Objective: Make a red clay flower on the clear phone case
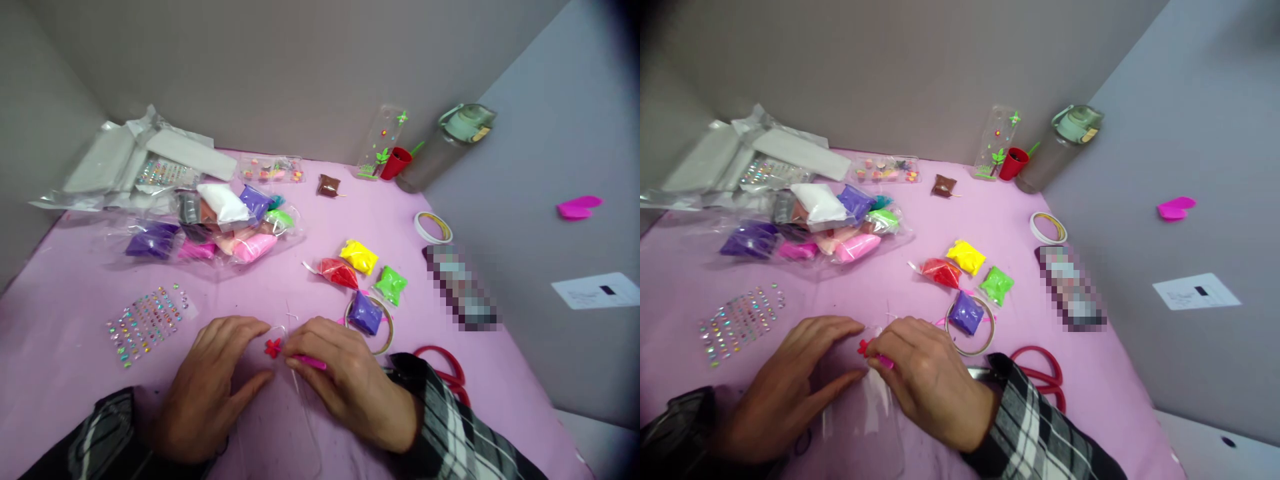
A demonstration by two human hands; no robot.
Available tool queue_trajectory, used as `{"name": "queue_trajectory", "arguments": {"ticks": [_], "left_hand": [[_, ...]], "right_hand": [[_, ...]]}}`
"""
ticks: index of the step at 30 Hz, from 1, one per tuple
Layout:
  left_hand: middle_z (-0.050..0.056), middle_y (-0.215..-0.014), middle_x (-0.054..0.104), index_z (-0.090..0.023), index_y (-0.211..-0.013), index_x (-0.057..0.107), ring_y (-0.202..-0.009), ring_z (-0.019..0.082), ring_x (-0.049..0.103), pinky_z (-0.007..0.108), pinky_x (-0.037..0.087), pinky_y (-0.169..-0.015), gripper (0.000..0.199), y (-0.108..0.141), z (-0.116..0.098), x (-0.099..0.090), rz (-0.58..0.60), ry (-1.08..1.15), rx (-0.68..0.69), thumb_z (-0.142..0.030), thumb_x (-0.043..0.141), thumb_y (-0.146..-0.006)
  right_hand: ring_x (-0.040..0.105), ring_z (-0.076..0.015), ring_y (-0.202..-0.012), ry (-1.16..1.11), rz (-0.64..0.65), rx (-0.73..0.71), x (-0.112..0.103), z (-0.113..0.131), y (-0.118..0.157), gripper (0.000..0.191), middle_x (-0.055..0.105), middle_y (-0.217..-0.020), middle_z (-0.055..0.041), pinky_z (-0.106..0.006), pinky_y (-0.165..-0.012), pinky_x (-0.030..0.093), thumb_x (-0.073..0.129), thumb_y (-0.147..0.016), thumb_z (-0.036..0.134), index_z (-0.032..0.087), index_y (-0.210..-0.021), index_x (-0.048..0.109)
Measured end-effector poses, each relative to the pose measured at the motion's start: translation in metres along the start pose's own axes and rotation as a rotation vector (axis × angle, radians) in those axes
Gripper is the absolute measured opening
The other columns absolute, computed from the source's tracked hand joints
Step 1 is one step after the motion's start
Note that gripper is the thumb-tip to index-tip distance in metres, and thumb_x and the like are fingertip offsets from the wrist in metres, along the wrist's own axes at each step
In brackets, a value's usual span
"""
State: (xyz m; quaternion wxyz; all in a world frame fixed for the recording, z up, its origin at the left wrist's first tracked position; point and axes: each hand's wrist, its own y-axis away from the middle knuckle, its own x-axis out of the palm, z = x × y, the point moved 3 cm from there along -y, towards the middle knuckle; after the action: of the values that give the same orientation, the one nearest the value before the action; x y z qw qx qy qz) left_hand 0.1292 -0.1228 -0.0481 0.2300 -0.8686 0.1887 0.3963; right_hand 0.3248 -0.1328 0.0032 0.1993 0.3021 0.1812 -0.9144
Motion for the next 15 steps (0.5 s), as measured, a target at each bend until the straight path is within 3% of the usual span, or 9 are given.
{"name": "queue_trajectory", "arguments": {"ticks": [7, 15], "left_hand": [[0.005, -0.115, 0.068, -0.026, -0.124, 0.055, -0.105, 0.029, 0.063, 0.044, 0.053, -0.089, 0.037, 0.0002, 0.0013, 0.001, 0.002, -0.004, -0.023, -0.052, 0.057, -0.097], [0.002, -0.113, 0.07, -0.029, -0.122, 0.056, -0.104, 0.027, 0.064, 0.041, 0.054, -0.088, 0.035, -0.0017, -0.0001, -0.0014, -0.002, 0.022, -0.027, -0.052, 0.059, -0.096]], "right_hand": [[0.067, -0.0127, -0.083, -0.264, -0.186, 0.125, -0.0065, -0.0083, 0.0003, 0.008, 0.072, -0.091, -0.0029, -0.025, -0.077, 0.052, 0.062, -0.1, 0.02, 0.018, -0.096, 0.069], [0.068, -0.0175, -0.091, -0.174, -0.08, 0.111, -0.0009, -0.0079, 0.0001, 0.012, 0.074, -0.096, -0.0068, -0.03, -0.082, 0.054, 0.058, -0.101, 0.017, 0.016, -0.105, 0.07]]}}
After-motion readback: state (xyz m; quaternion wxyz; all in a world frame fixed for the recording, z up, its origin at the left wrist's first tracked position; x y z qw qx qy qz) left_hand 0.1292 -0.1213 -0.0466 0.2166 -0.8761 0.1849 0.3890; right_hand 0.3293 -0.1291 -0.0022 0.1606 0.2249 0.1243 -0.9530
